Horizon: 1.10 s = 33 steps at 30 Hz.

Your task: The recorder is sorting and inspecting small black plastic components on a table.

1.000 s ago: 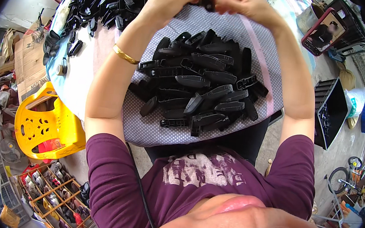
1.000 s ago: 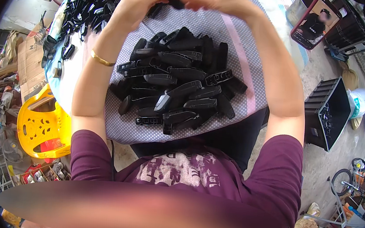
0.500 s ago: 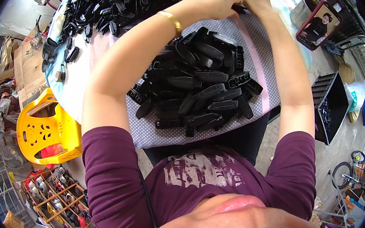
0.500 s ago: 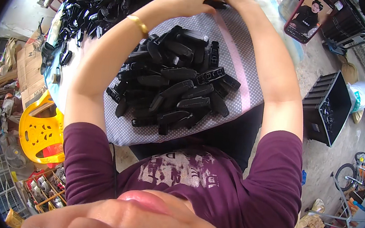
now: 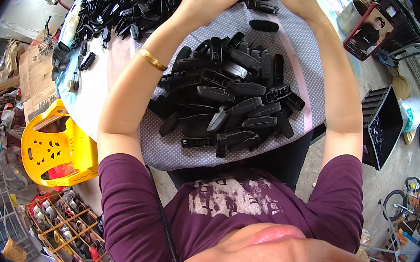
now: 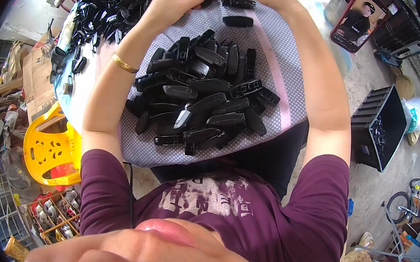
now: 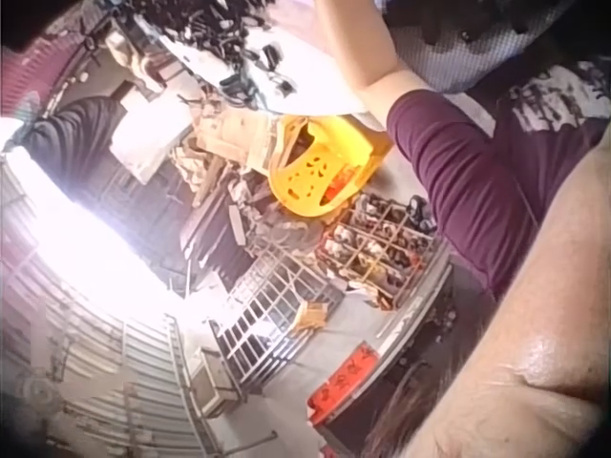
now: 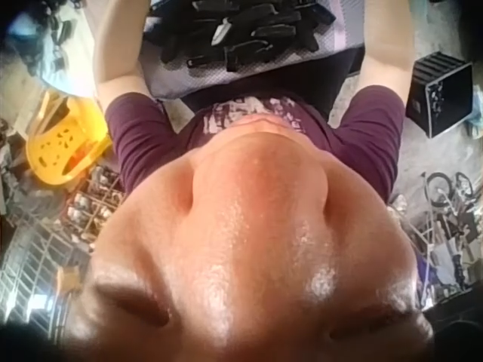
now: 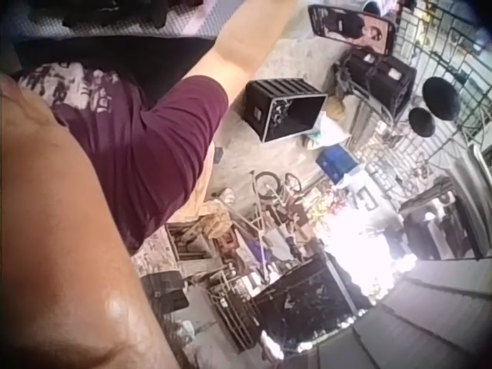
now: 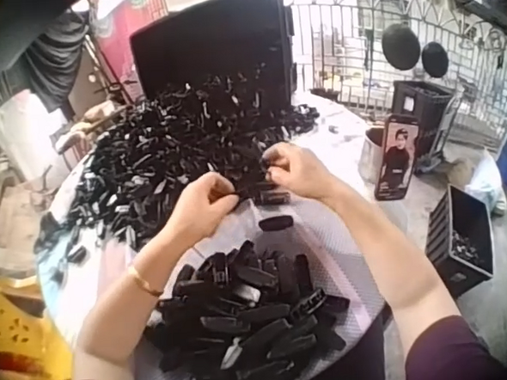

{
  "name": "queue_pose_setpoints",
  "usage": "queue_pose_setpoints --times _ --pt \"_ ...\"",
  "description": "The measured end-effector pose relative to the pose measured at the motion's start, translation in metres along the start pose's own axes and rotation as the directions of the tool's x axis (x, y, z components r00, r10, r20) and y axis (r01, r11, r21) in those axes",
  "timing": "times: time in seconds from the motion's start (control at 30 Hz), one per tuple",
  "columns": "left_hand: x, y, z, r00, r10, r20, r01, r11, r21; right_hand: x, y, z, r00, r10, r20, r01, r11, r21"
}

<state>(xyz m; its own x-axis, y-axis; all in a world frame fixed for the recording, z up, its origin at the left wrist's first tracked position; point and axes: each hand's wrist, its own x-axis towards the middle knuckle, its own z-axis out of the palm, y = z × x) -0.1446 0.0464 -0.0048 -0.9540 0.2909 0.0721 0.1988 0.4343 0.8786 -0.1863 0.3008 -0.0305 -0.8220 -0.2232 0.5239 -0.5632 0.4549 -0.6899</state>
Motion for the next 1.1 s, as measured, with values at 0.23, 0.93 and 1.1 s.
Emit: queue_pose_setpoints --times 0.23,0.93,1.1 --pt "0.007 -0.045 -0.018 0.993 0.096 0.073 -0.067 0.942 -0.329 -0.013 -0.015 0.014 0.988 -0.118 0.103 0.102 0.984 0.144" --pt "-0.016 -0.009 0.004 0.966 0.196 -0.167 -0.256 0.783 -0.567 -0.031 -0.073 0.050 0.954 0.289 0.077 -0.273 0.737 0.618" --pt "-0.017 -0.011 0.010 0.972 0.144 -0.184 -0.230 0.720 -0.654 -0.039 -0.084 0.058 0.977 0.191 -0.096 -0.151 0.934 0.325"
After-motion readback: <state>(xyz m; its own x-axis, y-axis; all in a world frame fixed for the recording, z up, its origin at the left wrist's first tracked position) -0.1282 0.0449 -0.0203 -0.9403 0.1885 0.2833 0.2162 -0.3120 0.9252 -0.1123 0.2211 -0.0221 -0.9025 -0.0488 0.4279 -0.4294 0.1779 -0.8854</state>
